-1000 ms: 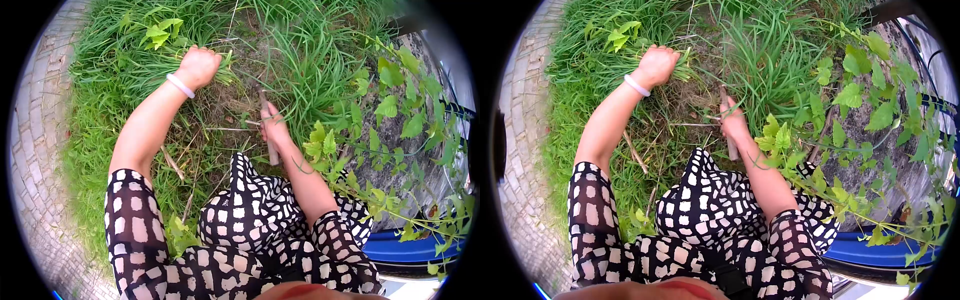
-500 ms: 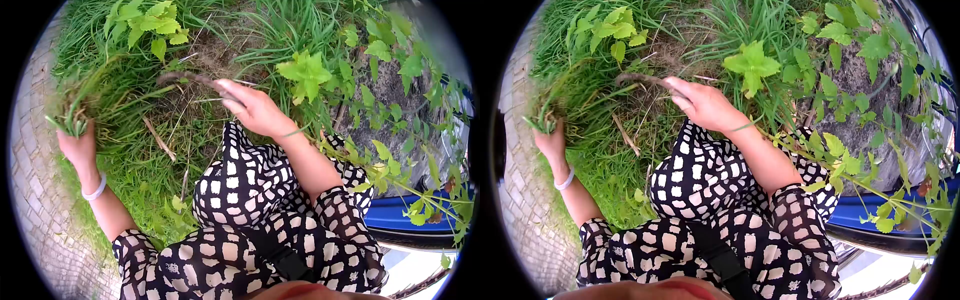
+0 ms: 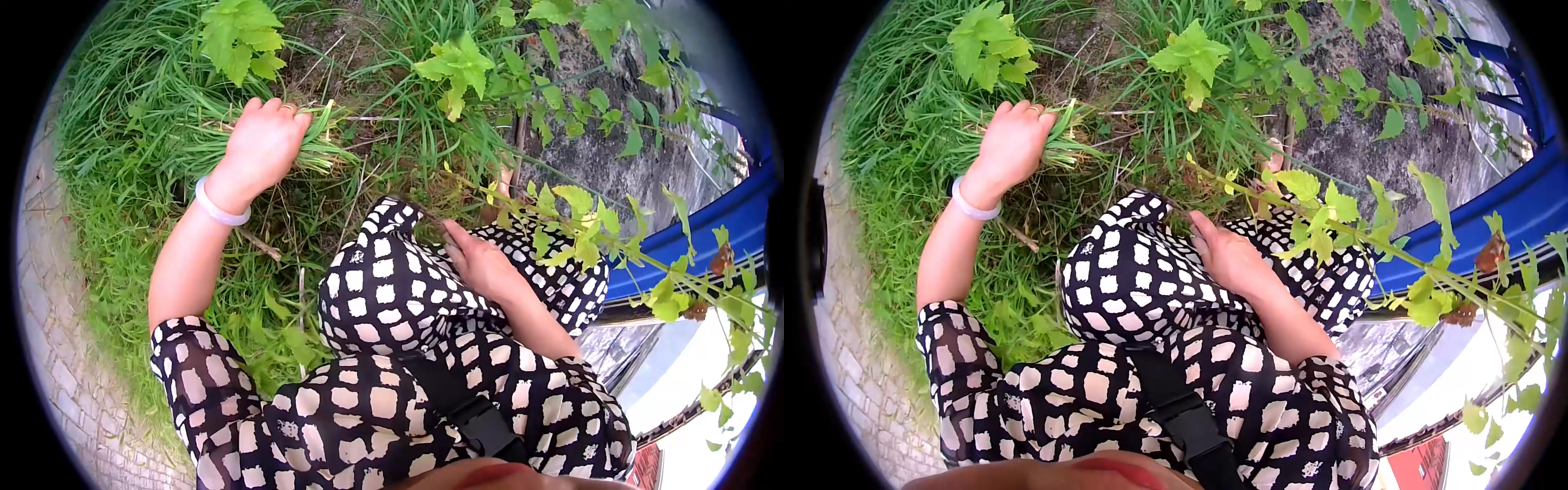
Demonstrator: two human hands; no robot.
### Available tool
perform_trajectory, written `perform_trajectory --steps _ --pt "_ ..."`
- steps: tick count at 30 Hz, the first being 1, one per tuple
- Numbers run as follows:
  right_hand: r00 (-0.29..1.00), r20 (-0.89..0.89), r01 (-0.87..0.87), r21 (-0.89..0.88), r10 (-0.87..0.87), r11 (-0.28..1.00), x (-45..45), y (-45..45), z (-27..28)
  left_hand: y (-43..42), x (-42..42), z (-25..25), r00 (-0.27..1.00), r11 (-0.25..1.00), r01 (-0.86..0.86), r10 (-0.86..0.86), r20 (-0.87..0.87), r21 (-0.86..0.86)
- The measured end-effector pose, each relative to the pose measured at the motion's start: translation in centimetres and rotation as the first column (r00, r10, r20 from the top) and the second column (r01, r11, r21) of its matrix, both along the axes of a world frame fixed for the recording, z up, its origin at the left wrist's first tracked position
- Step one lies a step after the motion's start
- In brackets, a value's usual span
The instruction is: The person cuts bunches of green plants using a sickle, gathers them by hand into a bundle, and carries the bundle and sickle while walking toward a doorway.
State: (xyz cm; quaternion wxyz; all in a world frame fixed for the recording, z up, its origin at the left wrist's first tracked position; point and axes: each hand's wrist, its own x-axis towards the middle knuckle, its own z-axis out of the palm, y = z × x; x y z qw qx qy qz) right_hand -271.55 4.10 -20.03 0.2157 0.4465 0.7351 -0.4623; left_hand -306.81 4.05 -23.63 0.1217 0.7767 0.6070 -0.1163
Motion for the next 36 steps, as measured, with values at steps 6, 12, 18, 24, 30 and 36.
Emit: perform_trajectory --steps 6,12,18,24,30,36 --pt "0.814 0.108 0.581 -0.164 -0.571 0.797 4.0 -0.1 -2.3 1.0 1.2 -2.6 0.990 0.991 0.102 -0.094 -0.107 0.081" --pt "0.315 -0.052 0.907 -0.278 -0.948 0.316 5.4 1.7 -2.6 5.4 5.5 -7.1 0.981 0.980 0.193 -0.191 -0.043 0.037" --pt "0.451 -0.186 0.870 -0.126 -0.873 0.477 6.7 2.4 -5.2 7.7 13.0 -7.5 0.956 0.926 0.284 -0.253 0.150 -0.249" --pt "0.748 -0.072 0.647 -0.145 -0.660 0.749 8.4 3.9 -5.1 6.2 18.6 -8.5 0.869 0.784 0.483 -0.482 0.109 -0.389" --pt "0.561 -0.095 0.781 -0.267 -0.822 0.564 5.9 4.8 -7.5 2.1 21.6 -13.4 0.793 0.781 0.607 -0.609 0.037 -0.146" --pt "0.643 -0.345 0.752 0.115 -0.684 0.649 4.2 7.4 -12.7 6.2 15.7 -7.6 0.903 0.864 0.429 -0.410 0.125 -0.265"
